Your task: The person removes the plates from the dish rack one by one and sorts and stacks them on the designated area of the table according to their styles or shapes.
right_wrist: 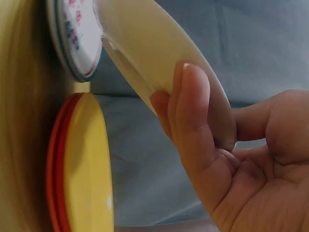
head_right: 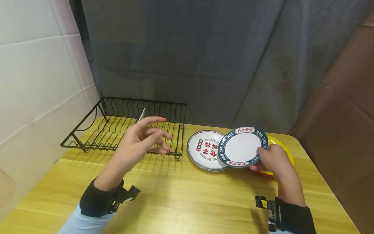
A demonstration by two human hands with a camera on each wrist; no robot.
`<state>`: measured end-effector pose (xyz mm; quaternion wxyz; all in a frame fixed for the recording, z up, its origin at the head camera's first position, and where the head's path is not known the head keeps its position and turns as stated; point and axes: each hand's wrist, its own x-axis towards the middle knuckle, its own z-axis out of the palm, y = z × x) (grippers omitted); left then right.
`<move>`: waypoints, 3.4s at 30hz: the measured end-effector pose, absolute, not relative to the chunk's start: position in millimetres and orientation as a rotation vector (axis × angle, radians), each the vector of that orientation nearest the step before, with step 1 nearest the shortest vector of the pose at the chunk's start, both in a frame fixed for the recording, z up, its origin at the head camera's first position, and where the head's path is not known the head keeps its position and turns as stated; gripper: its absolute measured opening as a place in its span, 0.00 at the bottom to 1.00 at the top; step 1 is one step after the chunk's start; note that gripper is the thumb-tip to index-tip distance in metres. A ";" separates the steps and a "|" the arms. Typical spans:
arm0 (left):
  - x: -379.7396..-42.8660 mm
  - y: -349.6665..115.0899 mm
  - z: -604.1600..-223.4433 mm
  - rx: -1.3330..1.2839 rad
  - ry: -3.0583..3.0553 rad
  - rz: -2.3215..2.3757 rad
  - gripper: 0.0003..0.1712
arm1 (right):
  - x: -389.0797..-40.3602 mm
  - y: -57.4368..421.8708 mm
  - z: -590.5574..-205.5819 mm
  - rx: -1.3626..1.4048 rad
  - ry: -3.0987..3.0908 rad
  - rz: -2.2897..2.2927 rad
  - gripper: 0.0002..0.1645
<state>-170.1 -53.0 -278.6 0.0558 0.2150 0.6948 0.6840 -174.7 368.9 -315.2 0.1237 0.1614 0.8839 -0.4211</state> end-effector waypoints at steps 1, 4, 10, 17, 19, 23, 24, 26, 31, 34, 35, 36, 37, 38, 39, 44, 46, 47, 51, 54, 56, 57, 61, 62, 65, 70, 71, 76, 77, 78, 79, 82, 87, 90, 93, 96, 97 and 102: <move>-170.1 -53.0 -278.5 0.651 2.110 2.075 0.23 | -175.7 369.7 -316.7 0.484 2.564 -1.231 0.41; -170.0 -53.2 -277.6 0.656 2.109 2.078 0.23 | -177.5 372.0 -320.8 0.520 2.519 -1.248 0.41; -170.0 -52.6 -276.9 0.664 2.111 2.069 0.23 | -180.9 373.5 -326.9 0.539 2.461 -1.273 0.40; -169.3 -52.5 -276.7 0.660 2.128 2.060 0.22 | -183.3 371.0 -332.7 0.539 2.432 -1.282 0.42; -168.9 -52.3 -276.7 0.658 2.134 2.057 0.22 | -184.2 370.1 -334.2 0.544 2.419 -1.277 0.44; -168.9 -51.9 -277.6 0.660 2.143 2.046 0.22 | -185.1 367.5 -335.3 0.540 2.413 -1.265 0.47; -168.9 -52.0 -277.9 0.662 2.146 2.043 0.22 | -185.1 367.0 -335.1 0.534 2.416 -1.259 0.47; -169.0 -52.3 -278.3 0.667 2.152 2.039 0.22 | -184.4 365.4 -333.6 0.516 2.428 -1.248 0.47; -169.3 -53.7 -279.5 0.670 2.171 2.026 0.21 | -179.1 358.9 -322.1 0.434 2.497 -1.247 0.44; -169.5 -54.1 -279.8 0.671 2.190 2.017 0.20 | -170.7 351.4 -309.4 0.355 2.590 -1.242 0.41; -169.4 -54.3 -279.6 0.672 2.199 2.015 0.20 | -167.0 347.6 -304.1 0.329 2.624 -1.241 0.41; -169.1 -54.6 -279.3 0.676 2.206 2.014 0.20 | -162.8 343.7 -298.9 0.292 2.664 -1.232 0.40; -168.7 -54.8 -278.8 0.681 2.214 2.013 0.19 | -158.1 339.4 -293.6 0.250 2.710 -1.212 0.40; -168.2 -55.0 -278.3 0.689 2.221 2.014 0.19 | -153.1 335.3 -288.4 0.201 2.757 -1.199 0.39; -167.6 -55.3 -277.7 0.696 2.228 2.015 0.19 | -147.7 330.6 -283.4 0.150 2.800 -1.191 0.38; -163.4 -56.3 -273.7 0.759 2.258 2.040 0.17 | -119.0 310.4 -261.5 -0.110 2.985 -1.207 0.27; -161.3 -56.6 -271.8 0.783 2.268 2.050 0.16 | -108.3 305.5 -255.1 -0.178 3.051 -1.211 0.22; -160.2 -56.8 -270.7 0.796 2.269 2.054 0.16 | -103.7 303.8 -252.4 -0.198 3.087 -1.207 0.20; -156.5 -57.1 -267.5 0.819 2.275 2.054 0.15 | -94.4 299.2 -248.1 -0.247 3.168 -1.272 0.14; -154.7 -57.8 -266.4 0.819 2.278 2.043 0.15 | -95.9 297.6 -248.3 -0.263 3.179 -1.353 0.13; -153.9 -58.4 -266.1 0.823 2.278 2.036 0.15 | -97.9 297.8 -248.9 -0.262 3.179 -1.373 0.12; -153.7 -58.9 -266.0 0.826 2.279 2.034 0.15 | -98.7 298.0 -249.1 -0.254 3.177 -1.373 0.13; -154.2 -60.2 -266.4 0.839 2.289 2.031 0.15 | -101.5 297.9 -250.3 -0.217 3.165 -1.353 0.14; -154.5 -60.5 -266.5 0.840 2.293 2.030 0.15 | -101.7 297.7 -250.5 -0.206 3.164 -1.346 0.14; -155.9 -61.2 -267.3 0.840 2.303 2.026 0.14 | -101.2 297.1 -250.9 -0.187 3.167 -1.329 0.15; -159.8 -64.8 -269.8 0.843 2.307 2.053 0.14 | -99.2 297.0 -250.5 -0.195 3.189 -1.324 0.15; -160.7 -65.9 -270.3 0.844 2.307 2.062 0.14 | -99.3 296.9 -250.4 -0.197 3.193 -1.324 0.14; -163.1 -70.5 -272.0 0.836 2.333 2.062 0.13 | -98.8 296.0 -250.1 -0.188 3.179 -1.298 0.15; -163.2 -70.9 -272.0 0.833 2.338 2.058 0.13 | -98.9 295.4 -249.9 -0.191 3.175 -1.291 0.15; -163.2 -71.3 -271.9 0.830 2.343 2.055 0.13 | -99.0 294.8 -249.7 -0.192 3.173 -1.282 0.15; -163.2 -71.4 -271.6 0.826 2.347 2.051 0.13 | -98.9 294.4 -249.4 -0.191 3.172 -1.273 0.15; -163.1 -71.3 -270.5 0.819 2.353 2.043 0.13 | -98.2 293.6 -248.3 -0.189 3.177 -1.252 0.15; -164.6 -70.4 -269.5 0.825 2.349 2.044 0.13 | -96.9 295.0 -247.6 -0.180 3.170 -1.238 0.14; -166.2 -71.7 -269.9 0.810 2.344 2.058 0.13 | -97.8 295.2 -247.5 -0.188 3.162 -1.231 0.14; -168.4 -73.5 -269.9 0.785 2.354 2.075 0.13 | -98.0 295.5 -247.5 -0.186 3.159 -1.216 0.15; -170.7 -75.8 -269.1 0.773 2.363 2.104 0.13 | -98.2 296.0 -247.0 -0.189 3.167 -1.196 0.15; -171.0 -76.6 -268.6 0.774 2.368 2.111 0.13 | -98.3 296.2 -246.9 -0.191 3.170 -1.190 0.15; -172.0 -80.6 -267.8 0.772 2.371 2.139 0.13 | -98.6 297.0 -247.4 -0.206 3.167 -1.191 0.15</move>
